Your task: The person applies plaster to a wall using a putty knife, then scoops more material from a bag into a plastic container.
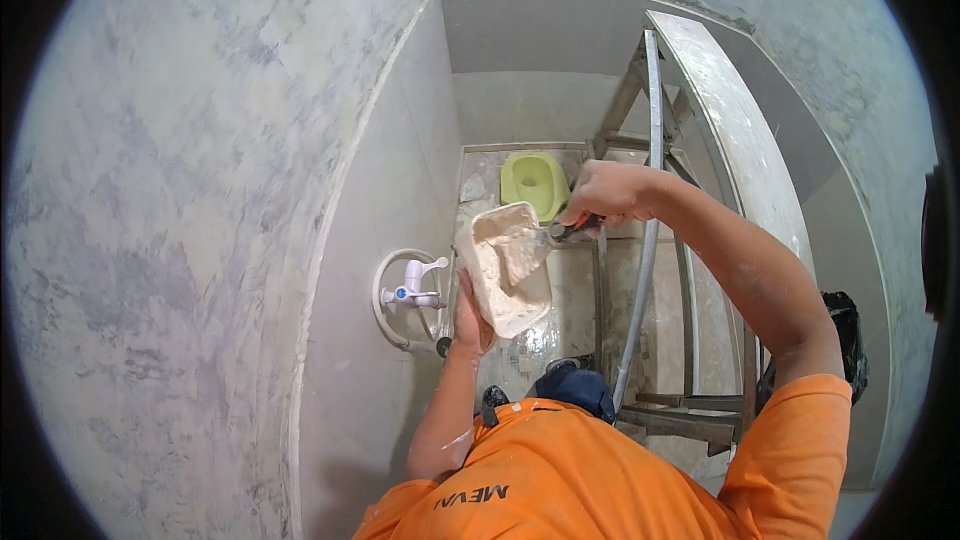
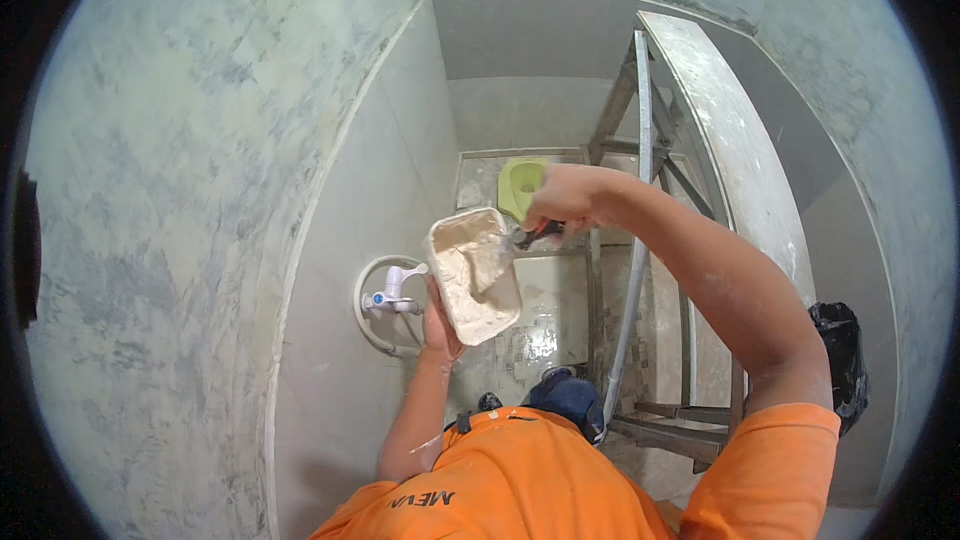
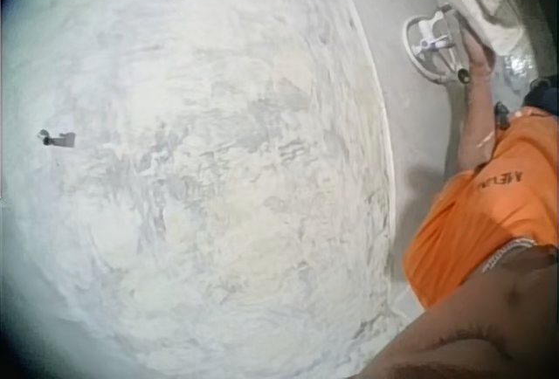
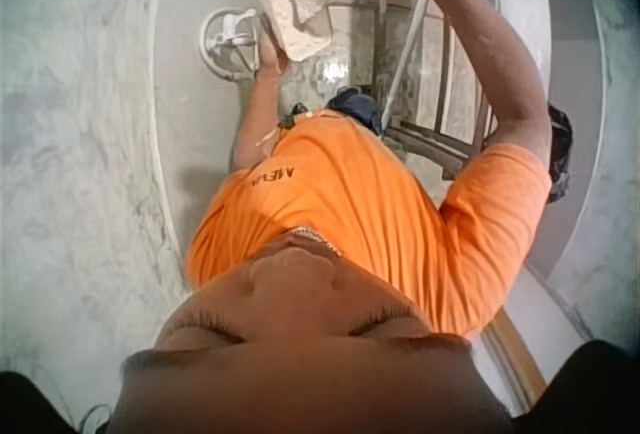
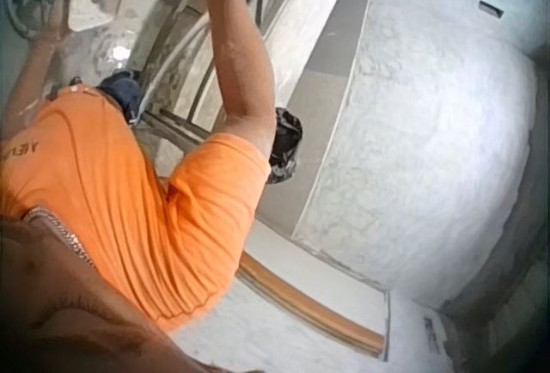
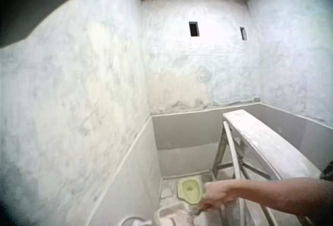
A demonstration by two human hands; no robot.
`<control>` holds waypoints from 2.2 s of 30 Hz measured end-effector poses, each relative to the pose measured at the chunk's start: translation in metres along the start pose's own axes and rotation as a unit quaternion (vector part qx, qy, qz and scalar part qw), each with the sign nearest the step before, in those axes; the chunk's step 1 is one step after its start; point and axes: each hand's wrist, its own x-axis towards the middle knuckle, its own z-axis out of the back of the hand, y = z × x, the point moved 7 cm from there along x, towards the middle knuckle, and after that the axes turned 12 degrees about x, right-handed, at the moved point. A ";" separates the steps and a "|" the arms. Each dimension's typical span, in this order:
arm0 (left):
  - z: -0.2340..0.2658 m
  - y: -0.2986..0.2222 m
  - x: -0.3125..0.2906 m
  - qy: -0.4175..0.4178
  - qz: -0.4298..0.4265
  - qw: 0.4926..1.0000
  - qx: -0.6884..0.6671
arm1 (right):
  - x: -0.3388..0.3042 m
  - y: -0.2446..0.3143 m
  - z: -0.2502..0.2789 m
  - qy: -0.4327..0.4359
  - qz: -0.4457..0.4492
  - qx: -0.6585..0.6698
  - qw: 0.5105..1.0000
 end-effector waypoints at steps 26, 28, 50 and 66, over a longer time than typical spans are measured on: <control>-0.063 -0.110 -0.007 0.080 -0.127 0.989 0.002 | -0.018 0.036 -0.010 0.151 0.011 -0.032 0.988; -0.039 -0.096 0.000 0.084 -0.093 0.992 -0.004 | -0.025 0.046 -0.003 0.099 0.036 -0.115 0.988; -0.143 -0.047 -0.040 0.100 -0.067 0.988 0.095 | -0.043 0.059 0.053 0.054 0.100 -0.391 0.913; -0.075 -0.089 -0.039 0.073 -0.017 0.996 -0.052 | -0.088 0.121 -0.001 -0.032 0.117 -0.446 0.887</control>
